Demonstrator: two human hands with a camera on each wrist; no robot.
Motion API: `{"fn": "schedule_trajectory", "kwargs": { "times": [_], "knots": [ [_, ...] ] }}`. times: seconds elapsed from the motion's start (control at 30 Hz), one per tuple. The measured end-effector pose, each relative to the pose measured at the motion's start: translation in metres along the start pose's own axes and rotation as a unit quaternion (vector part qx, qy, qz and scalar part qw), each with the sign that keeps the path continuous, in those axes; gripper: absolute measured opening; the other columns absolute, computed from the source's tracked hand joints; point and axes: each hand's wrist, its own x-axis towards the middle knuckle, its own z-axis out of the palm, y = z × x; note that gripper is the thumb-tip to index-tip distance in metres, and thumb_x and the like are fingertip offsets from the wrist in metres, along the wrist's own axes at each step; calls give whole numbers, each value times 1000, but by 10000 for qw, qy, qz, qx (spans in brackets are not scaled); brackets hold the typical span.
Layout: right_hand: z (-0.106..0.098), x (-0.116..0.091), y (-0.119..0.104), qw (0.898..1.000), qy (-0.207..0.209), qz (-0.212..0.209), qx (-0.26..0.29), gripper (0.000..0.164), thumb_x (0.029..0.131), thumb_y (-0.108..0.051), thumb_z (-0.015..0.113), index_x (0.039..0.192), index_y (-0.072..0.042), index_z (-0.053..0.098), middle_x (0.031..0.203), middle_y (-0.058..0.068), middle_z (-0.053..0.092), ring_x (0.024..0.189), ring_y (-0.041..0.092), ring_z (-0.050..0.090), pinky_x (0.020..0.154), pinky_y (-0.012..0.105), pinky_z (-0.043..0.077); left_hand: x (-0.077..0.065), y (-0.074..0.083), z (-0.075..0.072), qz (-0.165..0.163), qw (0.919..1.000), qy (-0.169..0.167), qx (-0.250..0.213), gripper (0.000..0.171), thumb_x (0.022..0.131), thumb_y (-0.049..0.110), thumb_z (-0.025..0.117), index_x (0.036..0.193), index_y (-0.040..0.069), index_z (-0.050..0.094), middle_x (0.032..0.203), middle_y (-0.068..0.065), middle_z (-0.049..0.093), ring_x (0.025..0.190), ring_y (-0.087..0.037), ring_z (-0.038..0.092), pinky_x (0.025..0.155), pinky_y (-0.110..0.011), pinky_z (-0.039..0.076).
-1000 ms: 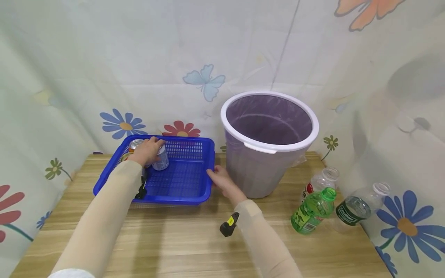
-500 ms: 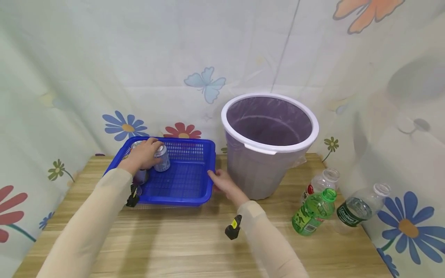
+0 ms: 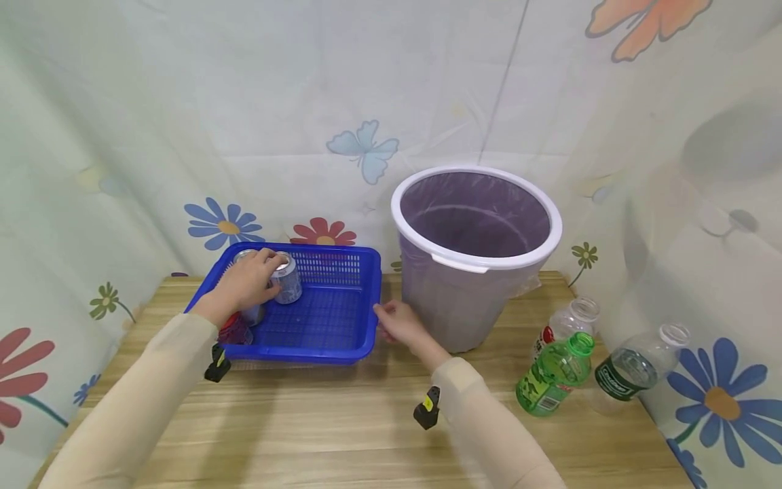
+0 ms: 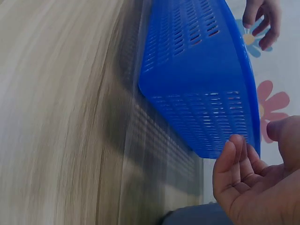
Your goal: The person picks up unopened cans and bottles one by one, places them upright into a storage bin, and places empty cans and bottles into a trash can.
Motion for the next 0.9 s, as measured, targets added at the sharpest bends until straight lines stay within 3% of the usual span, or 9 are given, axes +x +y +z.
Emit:
{"fn": "schedule_trajectory", "kwargs": {
  "times": [0.17,0.37,0.47,0.63,0.9],
  "knots": [
    [-8,-9,1,9958,-44,-442,-802,20,94,-18,50,97,2,49,70,5,53,50,10,49,47,24,42,-8,6,-2,334,9990,229,195,53,85,27,65,130,7,47,129,-17,47,119,-38,44,98,-52,40],
    [-16,-20,-2,9769,133,-986,-1891,16,91,-18,55,97,-4,55,81,12,64,54,9,56,51,26,49,-15,12,0,772,9940,671,398,50,82,28,68,124,7,52,125,-18,50,114,-37,49,95,-50,42],
    [-20,-25,-2,9594,104,-1565,-2344,13,89,-18,57,94,-6,57,80,6,64,60,8,56,55,23,47,-19,15,3,900,9918,790,445,50,80,28,69,122,7,54,119,-16,52,108,-34,52,92,-47,45],
    [-24,-33,0,9171,-129,-2634,-2991,9,87,-15,60,91,-8,59,78,-2,61,68,8,55,62,21,47,-25,21,10,1043,9899,833,471,52,80,31,70,125,9,53,117,-14,53,103,-31,54,87,-44,49],
    [-28,-51,-2,8806,-165,-3335,-3363,12,84,-18,65,92,-11,60,86,-1,64,78,15,61,70,29,53,-28,31,15,1182,9864,1021,503,53,79,32,71,125,10,54,117,-12,54,103,-28,55,91,-42,47]
  ]
}}
